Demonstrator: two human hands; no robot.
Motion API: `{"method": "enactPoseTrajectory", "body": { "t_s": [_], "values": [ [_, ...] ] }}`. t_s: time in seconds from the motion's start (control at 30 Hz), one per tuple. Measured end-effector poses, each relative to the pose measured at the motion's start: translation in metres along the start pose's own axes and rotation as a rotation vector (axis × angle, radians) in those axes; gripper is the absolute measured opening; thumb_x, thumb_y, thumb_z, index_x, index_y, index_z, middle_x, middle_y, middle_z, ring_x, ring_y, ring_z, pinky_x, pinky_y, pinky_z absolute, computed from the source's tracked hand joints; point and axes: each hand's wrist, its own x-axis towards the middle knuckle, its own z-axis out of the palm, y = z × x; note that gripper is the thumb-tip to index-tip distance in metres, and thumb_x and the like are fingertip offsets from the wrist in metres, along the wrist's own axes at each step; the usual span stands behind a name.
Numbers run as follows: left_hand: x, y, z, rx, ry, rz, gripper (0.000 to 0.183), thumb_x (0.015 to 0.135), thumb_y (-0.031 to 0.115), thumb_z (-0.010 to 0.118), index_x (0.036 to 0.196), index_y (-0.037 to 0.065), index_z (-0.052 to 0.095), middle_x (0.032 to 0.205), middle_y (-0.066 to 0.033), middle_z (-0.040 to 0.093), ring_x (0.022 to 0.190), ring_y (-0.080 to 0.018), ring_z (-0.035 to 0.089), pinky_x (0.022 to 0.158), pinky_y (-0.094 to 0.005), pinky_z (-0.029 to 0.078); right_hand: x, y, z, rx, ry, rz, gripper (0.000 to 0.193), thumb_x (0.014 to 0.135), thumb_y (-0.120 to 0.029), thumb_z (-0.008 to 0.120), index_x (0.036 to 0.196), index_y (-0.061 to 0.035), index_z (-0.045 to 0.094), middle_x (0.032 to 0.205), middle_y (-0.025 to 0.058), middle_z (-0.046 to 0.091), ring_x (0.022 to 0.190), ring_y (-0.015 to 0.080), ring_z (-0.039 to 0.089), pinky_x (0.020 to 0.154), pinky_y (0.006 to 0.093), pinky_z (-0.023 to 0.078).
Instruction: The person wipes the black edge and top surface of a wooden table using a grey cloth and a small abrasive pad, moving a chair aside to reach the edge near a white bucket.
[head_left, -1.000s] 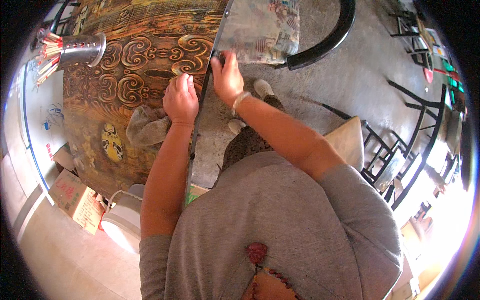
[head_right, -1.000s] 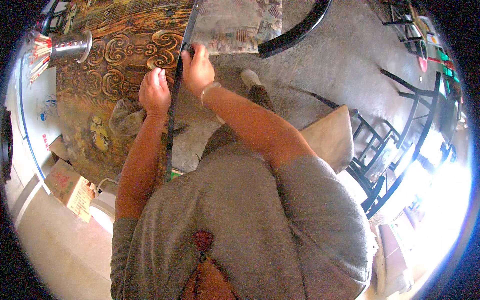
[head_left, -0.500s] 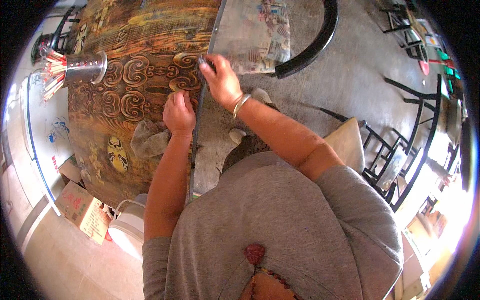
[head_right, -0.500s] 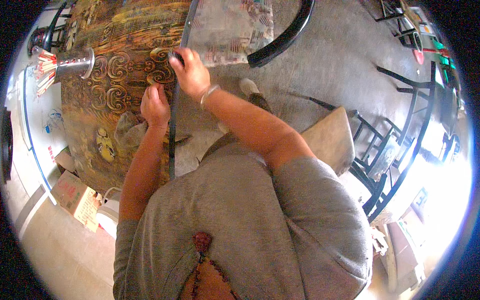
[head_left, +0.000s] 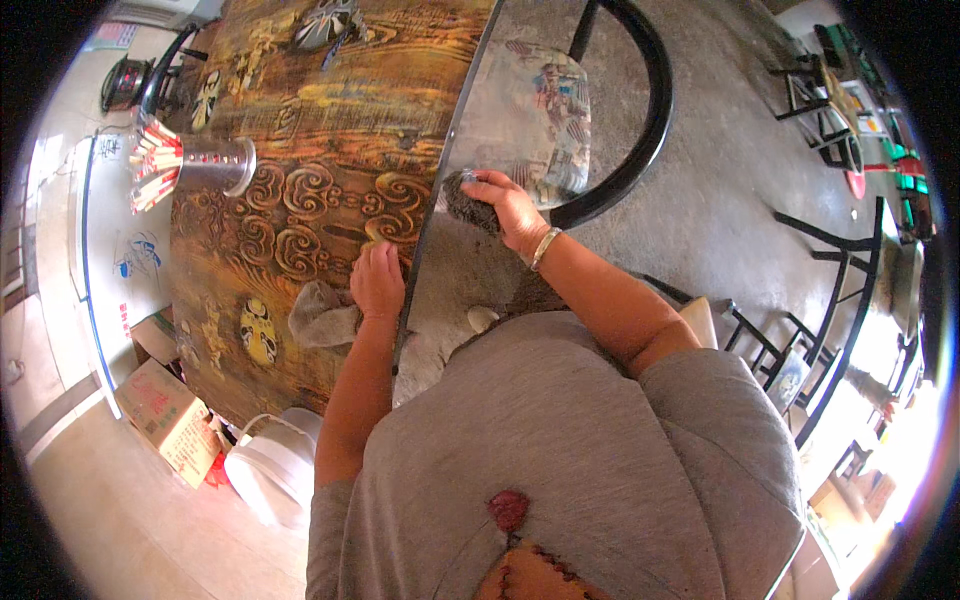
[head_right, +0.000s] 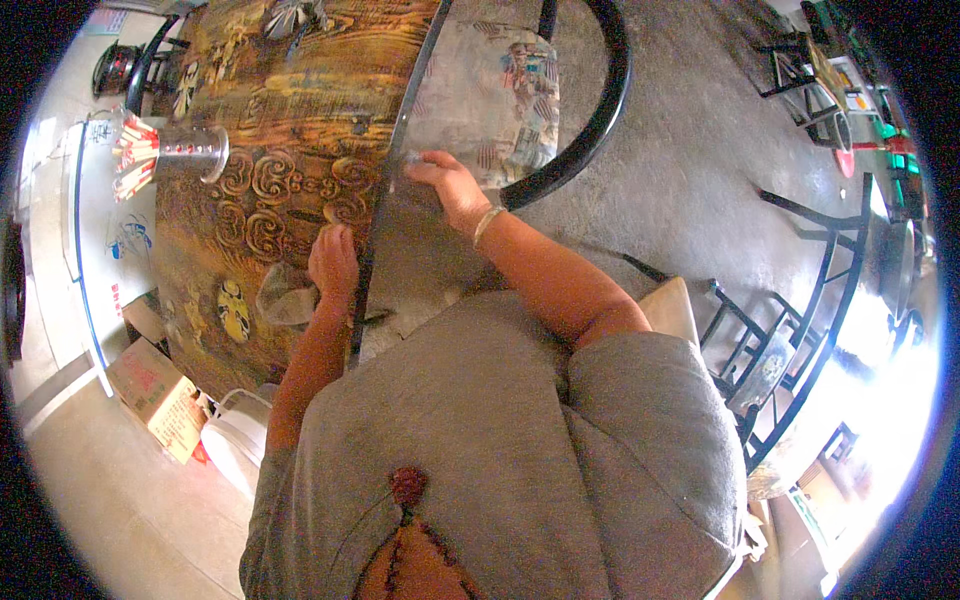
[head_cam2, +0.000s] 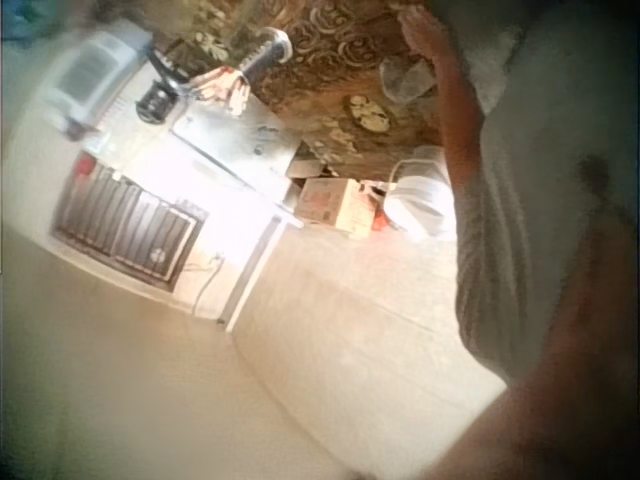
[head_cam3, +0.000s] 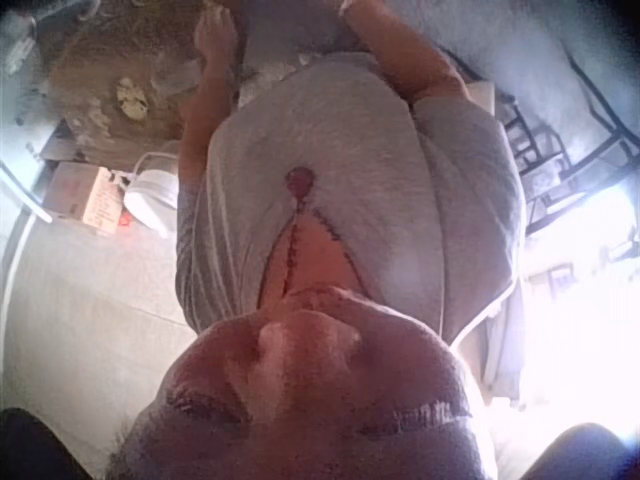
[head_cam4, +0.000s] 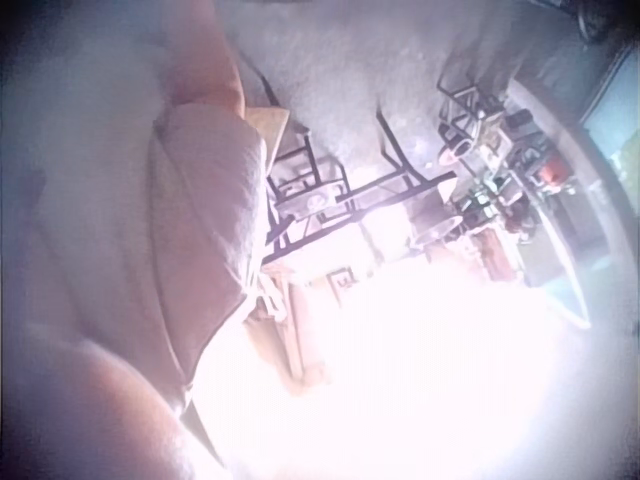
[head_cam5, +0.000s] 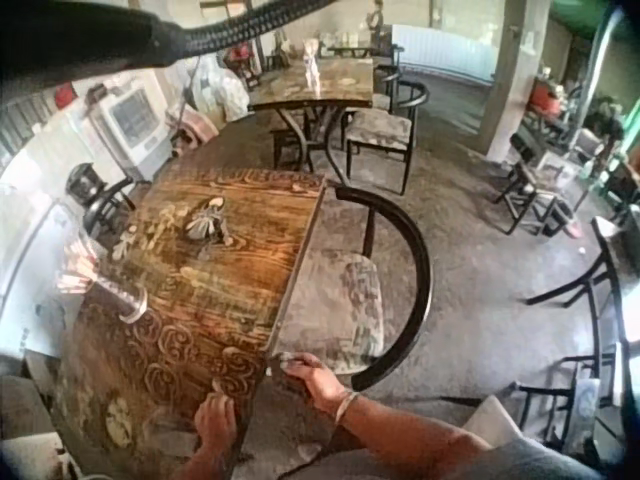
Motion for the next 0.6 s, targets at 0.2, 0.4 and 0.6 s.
{"method": "enactPoseTrajectory", "body": {
  "t_s": [0.2,0.4,0.6],
  "values": [
    [0.005,0.008,-0.001,0.054,-0.045,-0.051,0.020,0.088,0.026,0.048,0.091,0.008,0.057,0.083,-0.0100,0.058,0.075,-0.0299,0.055,0.063,-0.0402,0.045,0.091,-0.023,-0.006,-0.061,0.529,-0.453,0.037,0.082,-0.019,0.059,0.112,-0.0034,0.046,0.087,0.0061,0.057,0.077,0.0180,0.052,0.071,0.0289,0.044],
    [-0.001,0.000,0.006,-0.031,-0.078,-0.188,0.016,0.087,0.024,0.051,0.089,0.009,0.055,0.079,-0.0102,0.056,0.072,-0.0316,0.054,0.061,-0.0411,0.045,0.117,-0.023,0.031,-0.546,0.619,-0.470,0.047,0.084,-0.022,0.053,0.122,-0.0015,0.035,0.110,0.0273,0.046,0.100,0.0419,0.046,0.086,0.0452,0.038],
    [0.001,0.000,0.004,0.154,-0.115,-0.077,0.013,0.085,0.021,0.054,0.089,0.008,0.053,0.078,-0.0109,0.055,0.069,-0.0305,0.055,0.057,-0.0405,0.045,0.184,-0.100,0.032,-0.777,0.801,-0.328,0.069,0.078,-0.038,0.060,0.127,-0.0050,0.025,0.118,0.0247,0.036,0.106,0.0419,0.042,0.088,0.0472,0.037]
  ]
}}
